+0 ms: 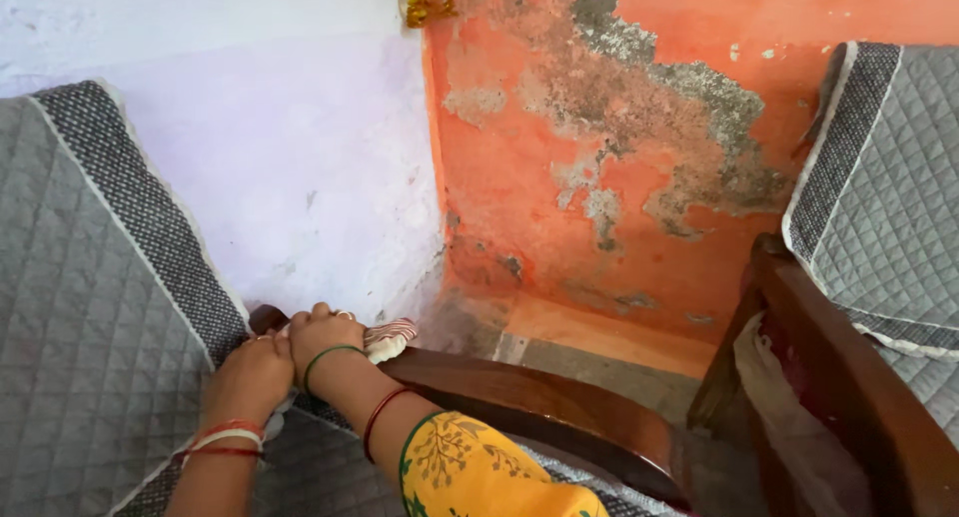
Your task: The person wipes the wooden frames and fabric cushions of chairs using a white cloth, moving across different sections of the chairs.
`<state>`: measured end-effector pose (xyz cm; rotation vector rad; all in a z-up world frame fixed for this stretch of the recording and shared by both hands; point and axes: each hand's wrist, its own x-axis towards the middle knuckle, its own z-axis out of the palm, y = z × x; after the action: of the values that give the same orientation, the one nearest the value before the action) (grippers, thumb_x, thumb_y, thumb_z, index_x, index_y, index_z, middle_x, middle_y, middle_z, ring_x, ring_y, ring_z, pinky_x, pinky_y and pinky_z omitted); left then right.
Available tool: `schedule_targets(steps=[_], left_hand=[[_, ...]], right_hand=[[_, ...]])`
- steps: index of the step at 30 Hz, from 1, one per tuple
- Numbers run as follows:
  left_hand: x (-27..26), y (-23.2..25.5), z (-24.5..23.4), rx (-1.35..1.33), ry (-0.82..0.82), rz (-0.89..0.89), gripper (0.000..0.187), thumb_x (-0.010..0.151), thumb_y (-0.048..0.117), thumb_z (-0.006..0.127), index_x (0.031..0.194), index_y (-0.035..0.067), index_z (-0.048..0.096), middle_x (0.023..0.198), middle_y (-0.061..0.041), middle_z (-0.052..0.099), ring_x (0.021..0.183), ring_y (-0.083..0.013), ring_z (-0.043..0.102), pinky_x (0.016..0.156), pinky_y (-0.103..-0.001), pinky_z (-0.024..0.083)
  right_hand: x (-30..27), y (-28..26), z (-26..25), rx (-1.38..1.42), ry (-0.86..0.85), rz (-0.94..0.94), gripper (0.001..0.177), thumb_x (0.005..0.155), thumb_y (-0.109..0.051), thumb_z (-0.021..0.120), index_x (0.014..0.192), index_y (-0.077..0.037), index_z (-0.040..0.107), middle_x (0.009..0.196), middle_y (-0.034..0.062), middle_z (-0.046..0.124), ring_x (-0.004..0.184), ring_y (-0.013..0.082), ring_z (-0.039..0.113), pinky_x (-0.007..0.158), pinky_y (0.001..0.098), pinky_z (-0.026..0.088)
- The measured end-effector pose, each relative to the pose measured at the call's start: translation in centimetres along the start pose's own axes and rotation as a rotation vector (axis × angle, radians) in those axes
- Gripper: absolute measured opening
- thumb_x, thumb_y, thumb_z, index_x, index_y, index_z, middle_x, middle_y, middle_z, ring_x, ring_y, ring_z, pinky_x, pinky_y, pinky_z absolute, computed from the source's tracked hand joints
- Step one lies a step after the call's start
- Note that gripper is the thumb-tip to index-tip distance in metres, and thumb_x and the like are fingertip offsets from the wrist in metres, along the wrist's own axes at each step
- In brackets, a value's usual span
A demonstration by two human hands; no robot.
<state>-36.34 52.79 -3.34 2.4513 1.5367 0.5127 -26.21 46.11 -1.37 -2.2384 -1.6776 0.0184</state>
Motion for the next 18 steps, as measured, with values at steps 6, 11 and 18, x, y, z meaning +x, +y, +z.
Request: schedule_targets(steps=[6,11,18], left_hand=[[-4.4,4.5,-2.1,0.142,-0.127,-0.039,0.056,0.103,0.048,0.021,0.154,0.035,0.038,0.163,-0.009,0.037,0.139,-0.0336,0.051,0.113,-0.056,0.041],[-9.1,8.3,-2.5,0.329,-0.162,-0.008,0.053,0.106,0.041,0.027,0.157,0.031,0.038,0.165,-0.009,0.032,0.152,-0.0359,0.029,0.119,-0.059,0.030],[-13.9,12.8,-1.5,0.298,-0.103,0.125,0.055,0.101,0.036,0.034,0.155,0.028,0.039,0.169,-0.005,0.023,0.157,-0.0333,0.015,0.119,-0.062,0.023]], right_hand=[[-2.7,1.9,-1.3,-0.078,0.019,0.061,0.053,0.099,-0.042,0.055,0.134,-0.003,0.055,0.132,0.0230,0.056,0.116,0.0440,0.061,0.087,0.0574,0.056],[-6.9,3.7,-3.0,-0.155,0.070,0.039,0.048,0.098,-0.039,0.056,0.132,-0.005,0.057,0.129,0.0214,0.058,0.113,0.0418,0.063,0.085,0.0577,0.056],[-13.6,7.7,-6.7,-0.218,0.159,0.022,0.045,0.092,-0.030,0.065,0.129,-0.006,0.059,0.129,0.0220,0.060,0.109,0.0413,0.066,0.084,0.0521,0.058]])
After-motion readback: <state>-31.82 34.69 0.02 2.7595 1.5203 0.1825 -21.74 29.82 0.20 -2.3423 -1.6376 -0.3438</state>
